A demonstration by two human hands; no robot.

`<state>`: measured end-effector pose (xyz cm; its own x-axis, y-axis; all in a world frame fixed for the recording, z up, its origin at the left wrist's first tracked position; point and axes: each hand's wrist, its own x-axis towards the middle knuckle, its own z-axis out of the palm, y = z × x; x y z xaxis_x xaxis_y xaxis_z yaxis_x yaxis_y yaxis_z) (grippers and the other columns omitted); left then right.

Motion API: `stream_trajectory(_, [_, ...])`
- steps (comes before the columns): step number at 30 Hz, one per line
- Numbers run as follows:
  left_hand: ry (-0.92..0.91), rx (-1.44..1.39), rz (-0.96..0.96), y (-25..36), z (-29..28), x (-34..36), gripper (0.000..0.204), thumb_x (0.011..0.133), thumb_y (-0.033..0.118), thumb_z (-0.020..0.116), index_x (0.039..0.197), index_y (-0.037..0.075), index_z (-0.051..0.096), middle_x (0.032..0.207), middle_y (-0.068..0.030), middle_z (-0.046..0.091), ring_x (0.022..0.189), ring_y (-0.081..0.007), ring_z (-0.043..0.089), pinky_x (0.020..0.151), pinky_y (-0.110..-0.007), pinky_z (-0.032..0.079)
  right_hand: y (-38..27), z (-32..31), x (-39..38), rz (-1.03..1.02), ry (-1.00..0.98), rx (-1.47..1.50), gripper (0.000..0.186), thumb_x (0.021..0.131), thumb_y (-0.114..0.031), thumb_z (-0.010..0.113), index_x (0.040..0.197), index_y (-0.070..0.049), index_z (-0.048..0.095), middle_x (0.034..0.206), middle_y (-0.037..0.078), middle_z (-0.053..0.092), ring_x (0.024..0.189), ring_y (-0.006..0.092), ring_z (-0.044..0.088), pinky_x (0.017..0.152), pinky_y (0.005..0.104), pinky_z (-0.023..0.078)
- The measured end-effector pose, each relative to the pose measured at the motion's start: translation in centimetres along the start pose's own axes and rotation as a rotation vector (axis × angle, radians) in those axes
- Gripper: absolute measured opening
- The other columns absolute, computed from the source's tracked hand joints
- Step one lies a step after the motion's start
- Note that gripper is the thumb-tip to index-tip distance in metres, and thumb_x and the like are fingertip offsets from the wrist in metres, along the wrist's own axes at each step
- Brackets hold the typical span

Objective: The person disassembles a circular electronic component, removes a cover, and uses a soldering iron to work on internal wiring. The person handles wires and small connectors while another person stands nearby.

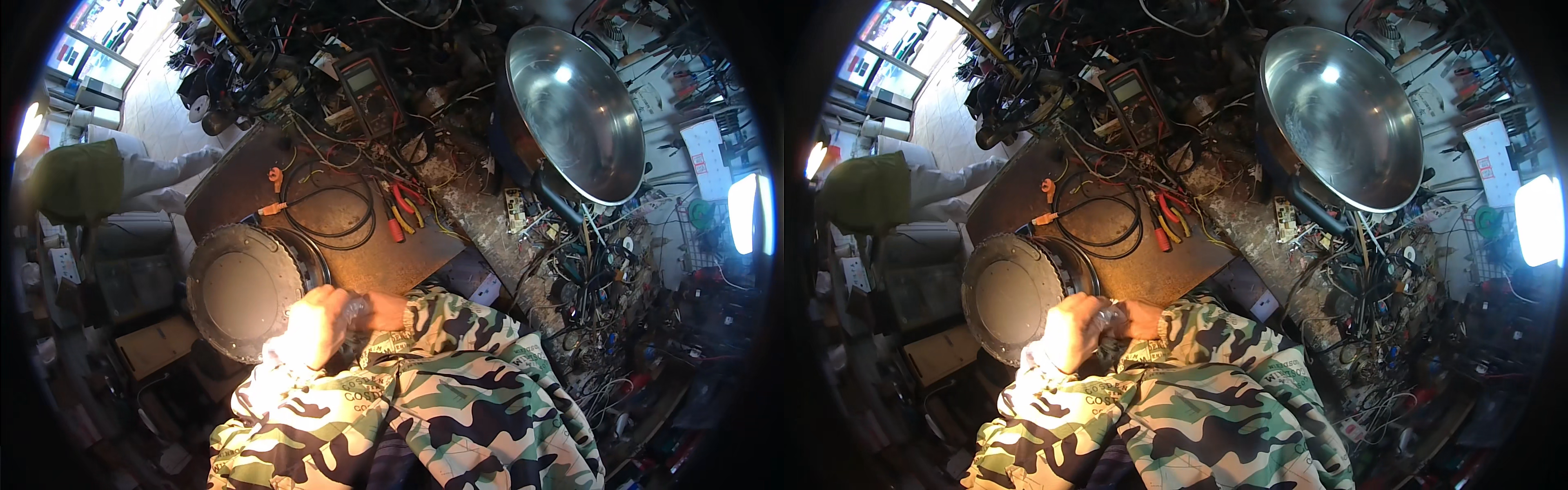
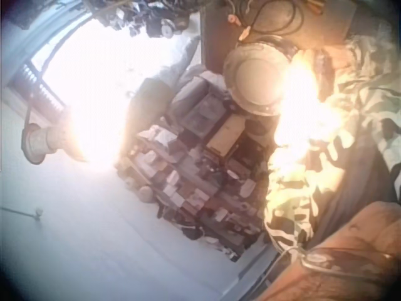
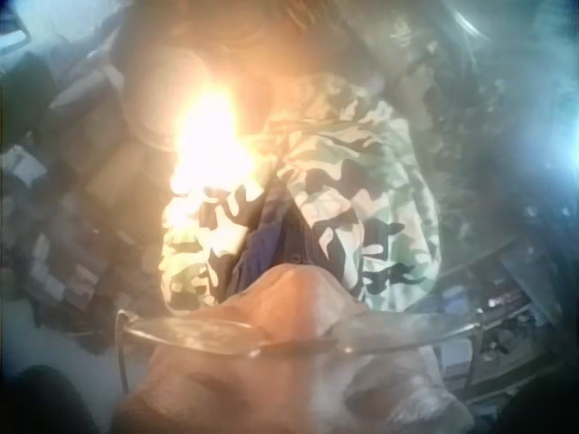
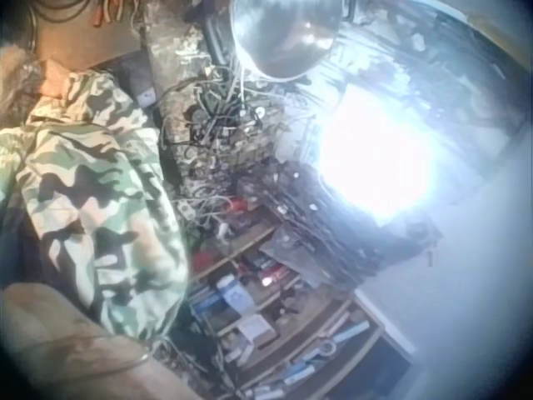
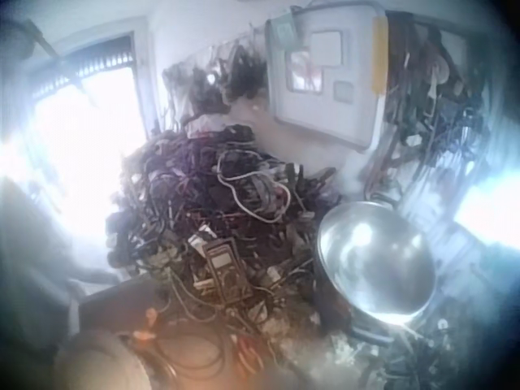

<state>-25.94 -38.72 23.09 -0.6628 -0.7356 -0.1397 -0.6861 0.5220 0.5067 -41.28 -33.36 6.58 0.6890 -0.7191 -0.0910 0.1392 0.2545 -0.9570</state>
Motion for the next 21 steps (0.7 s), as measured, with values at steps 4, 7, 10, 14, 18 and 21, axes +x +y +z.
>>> stream_trajectory(4, [0.315,-0.174,0.048,1.1,-2.8,0.4,0.028,0.081,-0.003,0.073,0.108,-0.001,0.068,0.096,-0.0161,0.069,0.078,-0.0256,0.069,0.072,-0.033,0.055,-5.6,-2.7,-8.6,0.279,0.482,0.013,0.021,0.095,-0.019,0.063,0.103,-0.001,0.070,0.091,0.013,0.070,0.080,0.0233,0.067,0.076,0.0385,0.054])
stream_trajectory(7, [0.372,0.001,-0.015,0.2,-5.2,-1.8,0.029,0.084,-0.005,0.069,0.112,-0.002,0.068,0.102,-0.0118,0.069,0.089,-0.0185,0.067,0.081,-0.029,0.053,-8.7,-5.8,-22.7,0.665,0.948,-0.852,0.012,0.091,-0.016,0.063,0.094,-0.007,0.070,0.081,0.018,0.068,0.072,0.0326,0.068,0.064,0.0442,0.054])
stream_trajectory(10, [0.554,-0.364,-0.341,-4.0,-3.4,-5.1,0.026,0.088,-0.004,0.066,0.114,-0.001,0.068,0.107,-0.0092,0.069,0.098,-0.0169,0.065,0.091,-0.028,0.050,-8.9,-8.1,-41.1,1.205,1.475,-1.358,0.017,0.083,-0.020,0.072,0.095,-0.008,0.067,0.082,0.020,0.068,0.079,0.0398,0.068,0.068,0.0494,0.056])
stream_trajectory(14, [0.439,-0.414,-0.384,-5.5,-3.4,-4.2,0.024,0.090,-0.004,0.065,0.114,-0.001,0.066,0.108,-0.0094,0.068,0.101,-0.0171,0.065,0.094,-0.028,0.050,-14.5,-5.2,-46.0,1.351,1.692,-1.485,0.047,0.076,-0.019,0.081,0.117,-0.006,0.062,0.111,0.021,0.064,0.105,0.0397,0.062,0.087,0.0505,0.051])
stream_trajectory(18, [0.427,-0.329,-0.234,-4.3,-2.7,-3.0,0.024,0.088,-0.006,0.066,0.111,-0.001,0.066,0.109,-0.0100,0.067,0.094,-0.0166,0.065,0.088,-0.028,0.052,-12.3,-8.5,-31.3,0.753,1.587,-0.888,0.026,0.086,-0.021,0.074,0.103,-0.001,0.072,0.095,0.022,0.072,0.088,0.0381,0.071,0.078,0.0441,0.056])
stream_trajectory(21, [0.420,-0.217,-0.135,-2.5,-3.3,-3.1,0.025,0.083,-0.009,0.067,0.108,-0.002,0.067,0.105,-0.0113,0.066,0.086,-0.0169,0.063,0.081,-0.029,0.052,-4.7,-13.8,-20.8,0.428,1.410,-0.977,0.038,0.087,-0.025,0.074,0.112,0.002,0.068,0.095,0.028,0.070,0.091,0.0433,0.070,0.080,0.0495,0.056])
